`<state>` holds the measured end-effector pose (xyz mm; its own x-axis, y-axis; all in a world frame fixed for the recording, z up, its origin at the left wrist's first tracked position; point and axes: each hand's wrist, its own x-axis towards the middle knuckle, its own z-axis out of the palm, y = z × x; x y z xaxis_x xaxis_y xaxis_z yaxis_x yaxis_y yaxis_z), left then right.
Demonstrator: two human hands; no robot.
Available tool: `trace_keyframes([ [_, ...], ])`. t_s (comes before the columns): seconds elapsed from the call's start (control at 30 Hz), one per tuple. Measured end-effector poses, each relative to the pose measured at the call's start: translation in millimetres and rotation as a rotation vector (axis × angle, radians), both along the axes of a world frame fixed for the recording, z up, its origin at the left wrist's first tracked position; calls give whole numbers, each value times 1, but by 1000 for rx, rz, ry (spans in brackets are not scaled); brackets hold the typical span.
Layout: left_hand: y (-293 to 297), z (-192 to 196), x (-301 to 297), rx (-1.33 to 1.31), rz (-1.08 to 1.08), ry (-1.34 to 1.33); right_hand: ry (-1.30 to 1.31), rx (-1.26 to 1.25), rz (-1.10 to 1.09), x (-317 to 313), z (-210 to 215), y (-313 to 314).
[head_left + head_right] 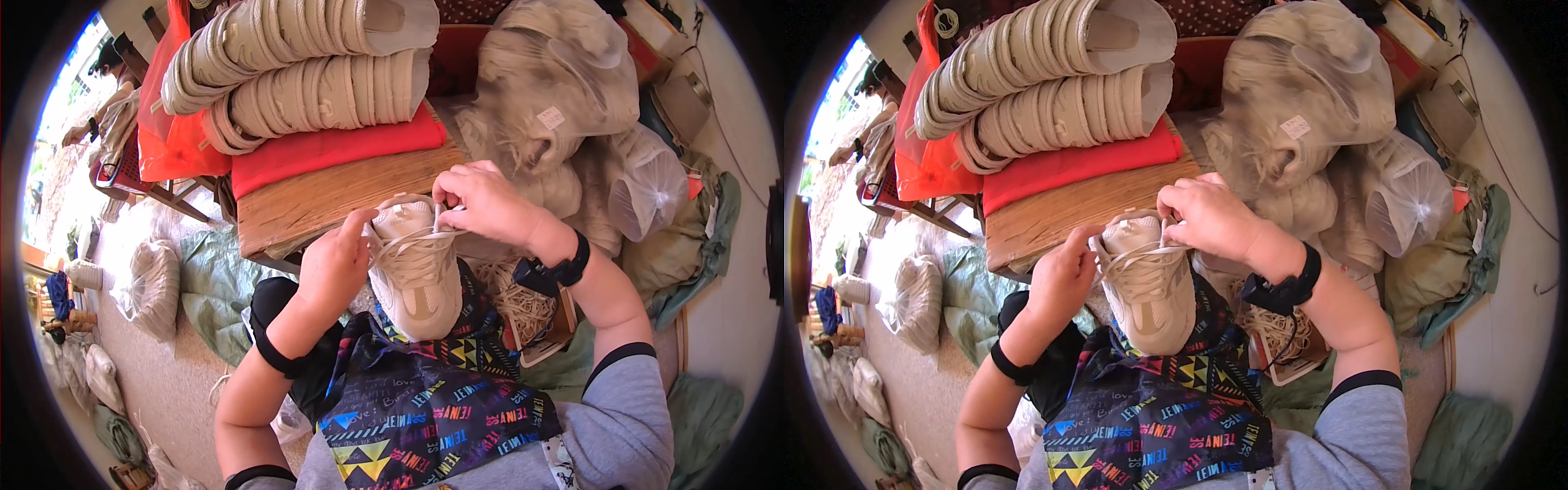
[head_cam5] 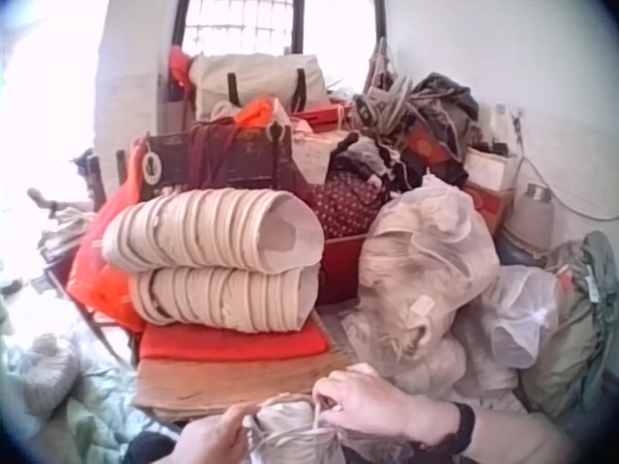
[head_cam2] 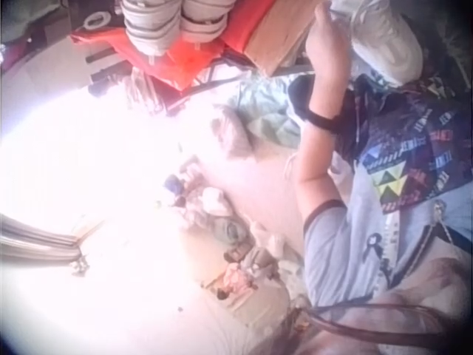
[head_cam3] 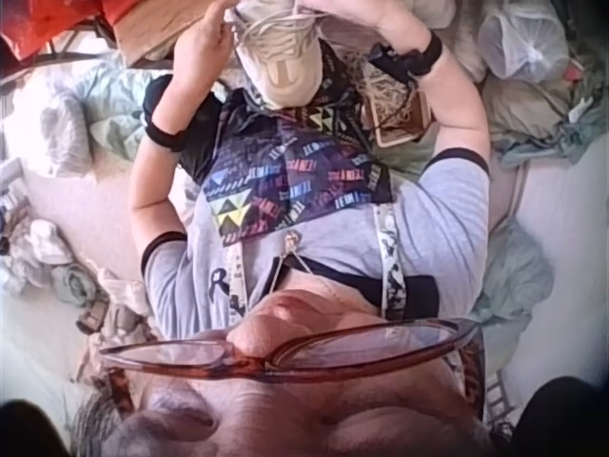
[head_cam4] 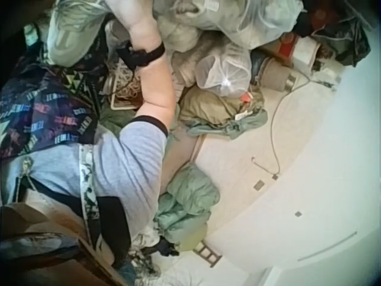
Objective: The recorder is lacing a white sneaker in a workshop setting.
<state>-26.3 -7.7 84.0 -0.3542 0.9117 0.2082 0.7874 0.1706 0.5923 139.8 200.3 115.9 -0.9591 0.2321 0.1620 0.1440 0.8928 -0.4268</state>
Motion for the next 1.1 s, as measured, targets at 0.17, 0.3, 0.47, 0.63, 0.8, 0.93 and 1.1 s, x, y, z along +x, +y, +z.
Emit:
trace_keyframes([
  [0.17,4,-3,-6,-45,-43,-10,-343,-791,167,-8,-6,31],
  [0.3,2,12,-35,-114,-208,-205,-372,-963,181,-7,-14,39],
  [0.47,8,7,-51,-66,-284,-61,-243,-541,184,-8,-12,30],
  [0.63,19,5,-49,-124,-330,-98,-192,-409,121,-12,-21,16],
  [0.8,35,-4,-11,72,-83,41,88,-228,-58,-32,-44,-5],
  [0.93,43,-2,2,343,31,19,343,-603,-125,-55,-23,-24],
  [1.1,-2,-13,12,340,65,10,441,-311,-82,-13,-26,-26],
])
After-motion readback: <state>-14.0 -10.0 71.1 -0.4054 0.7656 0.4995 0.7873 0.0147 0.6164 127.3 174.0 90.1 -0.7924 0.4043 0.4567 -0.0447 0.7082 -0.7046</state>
